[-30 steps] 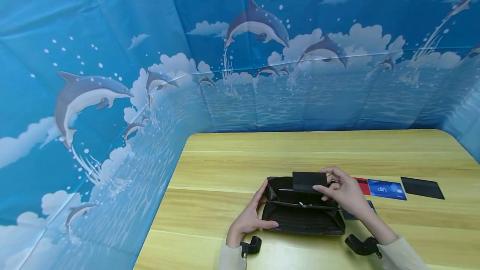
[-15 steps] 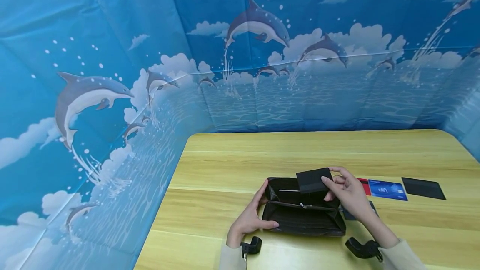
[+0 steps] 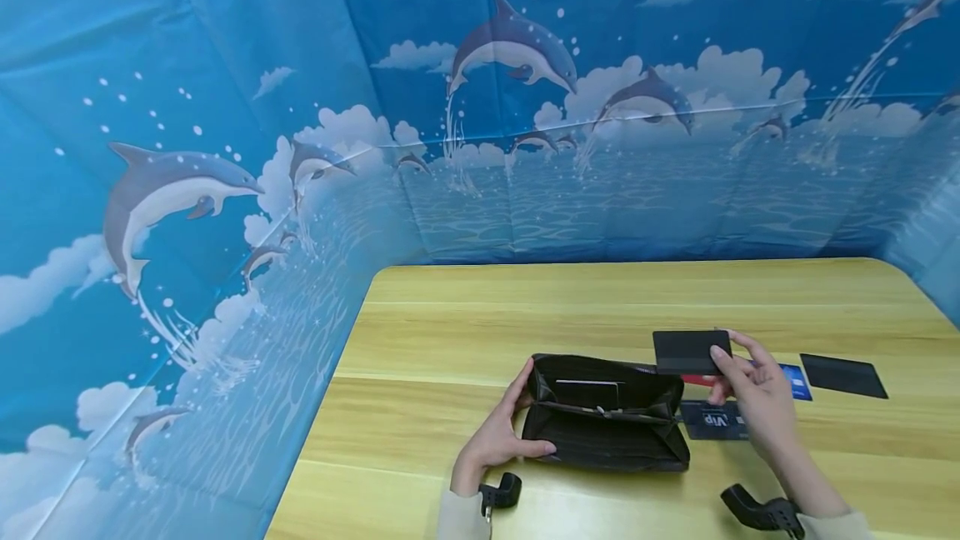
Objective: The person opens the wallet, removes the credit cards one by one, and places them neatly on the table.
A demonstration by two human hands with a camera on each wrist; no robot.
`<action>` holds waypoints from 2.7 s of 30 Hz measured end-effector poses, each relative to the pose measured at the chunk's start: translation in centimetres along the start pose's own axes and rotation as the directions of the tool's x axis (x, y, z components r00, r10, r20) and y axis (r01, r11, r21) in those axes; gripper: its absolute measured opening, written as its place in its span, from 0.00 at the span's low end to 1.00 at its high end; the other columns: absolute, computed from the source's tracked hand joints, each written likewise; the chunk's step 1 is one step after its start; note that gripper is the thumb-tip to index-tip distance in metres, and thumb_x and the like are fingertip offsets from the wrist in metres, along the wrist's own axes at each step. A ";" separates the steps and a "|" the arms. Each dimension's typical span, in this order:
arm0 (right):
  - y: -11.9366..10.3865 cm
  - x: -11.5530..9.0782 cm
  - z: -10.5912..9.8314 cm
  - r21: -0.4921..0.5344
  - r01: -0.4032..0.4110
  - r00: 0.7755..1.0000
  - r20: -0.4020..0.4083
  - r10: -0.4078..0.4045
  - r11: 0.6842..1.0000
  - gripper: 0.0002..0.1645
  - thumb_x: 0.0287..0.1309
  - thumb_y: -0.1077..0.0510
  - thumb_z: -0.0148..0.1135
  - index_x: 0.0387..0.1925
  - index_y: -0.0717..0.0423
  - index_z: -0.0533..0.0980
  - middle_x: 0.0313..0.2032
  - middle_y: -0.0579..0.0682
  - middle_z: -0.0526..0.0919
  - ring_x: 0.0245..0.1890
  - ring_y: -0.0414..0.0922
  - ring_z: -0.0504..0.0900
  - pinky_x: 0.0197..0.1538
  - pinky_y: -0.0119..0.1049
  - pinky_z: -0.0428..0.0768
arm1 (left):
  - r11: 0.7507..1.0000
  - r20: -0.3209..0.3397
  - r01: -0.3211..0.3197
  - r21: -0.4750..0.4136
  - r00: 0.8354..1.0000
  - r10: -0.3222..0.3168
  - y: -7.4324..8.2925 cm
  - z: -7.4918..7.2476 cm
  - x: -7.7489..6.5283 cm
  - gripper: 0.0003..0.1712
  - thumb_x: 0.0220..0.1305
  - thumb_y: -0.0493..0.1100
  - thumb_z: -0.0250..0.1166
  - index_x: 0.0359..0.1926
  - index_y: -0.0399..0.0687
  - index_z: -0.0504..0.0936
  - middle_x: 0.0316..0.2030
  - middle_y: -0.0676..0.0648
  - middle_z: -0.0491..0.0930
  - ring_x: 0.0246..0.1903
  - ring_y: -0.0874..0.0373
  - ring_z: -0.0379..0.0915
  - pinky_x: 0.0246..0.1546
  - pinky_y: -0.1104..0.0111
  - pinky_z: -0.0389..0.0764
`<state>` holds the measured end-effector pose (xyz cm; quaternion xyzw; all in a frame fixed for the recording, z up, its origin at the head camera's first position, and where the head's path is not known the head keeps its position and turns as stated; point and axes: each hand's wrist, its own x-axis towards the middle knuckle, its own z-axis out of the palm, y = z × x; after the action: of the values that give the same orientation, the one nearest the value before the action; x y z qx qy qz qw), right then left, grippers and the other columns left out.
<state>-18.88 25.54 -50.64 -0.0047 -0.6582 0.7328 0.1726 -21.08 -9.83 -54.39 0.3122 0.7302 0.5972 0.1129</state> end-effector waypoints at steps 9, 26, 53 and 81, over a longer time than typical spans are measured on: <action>1.9 -0.4 -5.6 0.049 -0.016 0.985 -0.174 0.024 0.999 0.22 0.63 0.64 0.58 0.58 0.51 0.73 0.17 0.47 0.81 0.10 0.39 0.75 0.15 0.27 0.73 | 1.000 0.004 -0.012 -0.018 1.000 0.012 0.1 0.0 0.0 0.64 0.48 0.31 0.74 0.75 0.51 0.41 0.69 0.41 0.51 0.58 0.47 0.64 0.58 0.59 0.66; 3.8 -2.1 -12.1 -0.398 -0.407 0.912 -0.223 0.343 0.823 0.32 0.66 0.45 0.54 0.69 0.33 0.58 0.19 0.39 0.81 0.15 0.42 0.78 0.19 0.32 0.76 | 1.000 -0.005 0.008 0.002 1.000 -0.008 -3.0 0.2 0.1 0.67 0.46 0.31 0.75 0.75 0.61 0.38 0.70 0.47 0.51 0.58 0.52 0.64 0.60 0.61 0.63; 5.5 -1.7 -12.7 -0.632 -0.583 0.812 -0.432 0.392 0.511 0.38 0.64 0.41 0.54 0.55 0.74 0.65 0.23 0.52 0.78 0.17 0.44 0.76 0.20 0.33 0.71 | 0.999 -0.013 -0.013 0.049 1.000 0.014 -3.1 0.0 0.3 0.67 0.46 0.33 0.76 0.75 0.60 0.38 0.70 0.47 0.53 0.58 0.52 0.65 0.60 0.58 0.64; 5.6 -1.6 -12.6 -0.665 -0.614 0.790 -0.512 0.338 0.426 0.35 0.59 0.42 0.61 0.49 0.72 0.71 0.27 0.59 0.76 0.21 0.48 0.73 0.22 0.37 0.68 | 0.998 -0.018 0.014 0.062 1.000 -0.013 -3.1 0.2 0.2 0.67 0.46 0.35 0.76 0.75 0.61 0.39 0.70 0.49 0.52 0.58 0.54 0.65 0.61 0.59 0.63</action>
<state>-15.83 36.80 -58.10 -0.3820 -0.8509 0.3592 0.0313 -22.09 -9.82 -57.35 0.3055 0.7515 0.5760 0.1008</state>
